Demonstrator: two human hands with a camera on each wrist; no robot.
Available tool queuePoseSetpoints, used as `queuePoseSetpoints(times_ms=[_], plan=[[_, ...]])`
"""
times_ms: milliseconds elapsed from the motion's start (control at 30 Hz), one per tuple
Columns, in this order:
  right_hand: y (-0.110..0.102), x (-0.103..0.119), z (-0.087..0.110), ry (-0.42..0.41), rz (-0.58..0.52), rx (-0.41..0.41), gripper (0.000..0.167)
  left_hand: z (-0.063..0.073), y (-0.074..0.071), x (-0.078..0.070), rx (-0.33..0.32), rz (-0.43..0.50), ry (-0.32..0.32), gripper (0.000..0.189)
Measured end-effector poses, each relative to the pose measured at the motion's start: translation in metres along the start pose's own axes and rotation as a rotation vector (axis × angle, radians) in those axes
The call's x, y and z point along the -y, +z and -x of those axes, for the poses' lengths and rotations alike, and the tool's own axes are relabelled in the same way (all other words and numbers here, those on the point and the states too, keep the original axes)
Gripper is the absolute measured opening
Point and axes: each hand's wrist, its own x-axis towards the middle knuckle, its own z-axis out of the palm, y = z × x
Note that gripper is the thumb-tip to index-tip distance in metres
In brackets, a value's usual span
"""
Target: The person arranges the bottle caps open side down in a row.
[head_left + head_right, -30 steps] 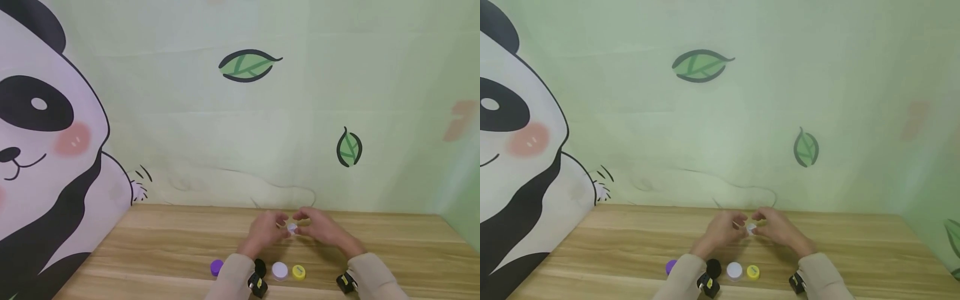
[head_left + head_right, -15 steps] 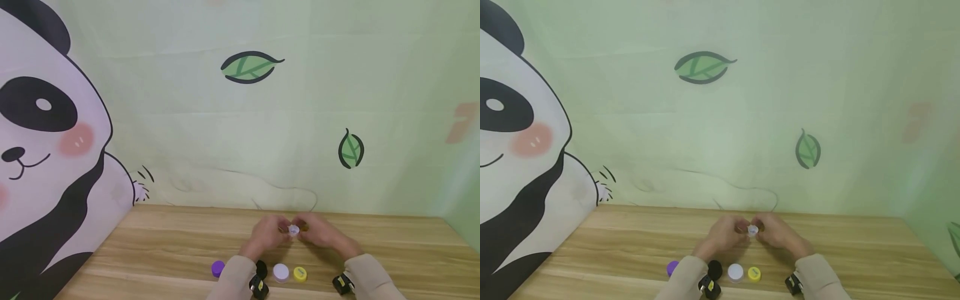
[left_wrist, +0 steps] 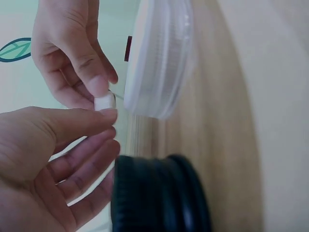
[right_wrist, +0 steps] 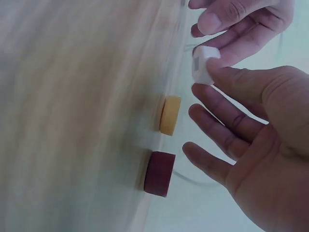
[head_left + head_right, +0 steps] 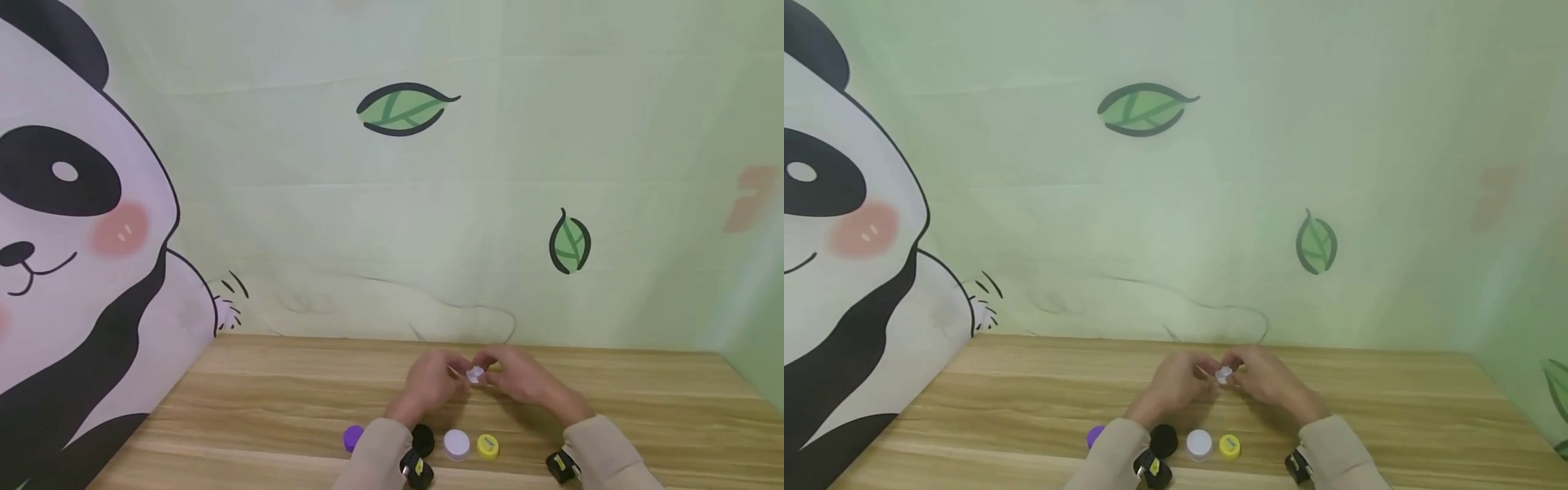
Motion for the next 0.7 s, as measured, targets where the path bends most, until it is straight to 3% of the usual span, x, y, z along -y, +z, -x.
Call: queuePoseSetpoints(times_ms=[233, 700], plan=[[-0.008, 0.006, 0.007, 0.002, -0.047, -0.026, 0.008, -0.001, 0.0, -0.001, -0.061, -0.004, -0.015, 0.015], [-0.013, 0.008, 0.016, -0.069, -0.046, -0.051, 0.009, 0.004, -0.006, -0.004, -0.053, 0.012, 0.055, 0.013]])
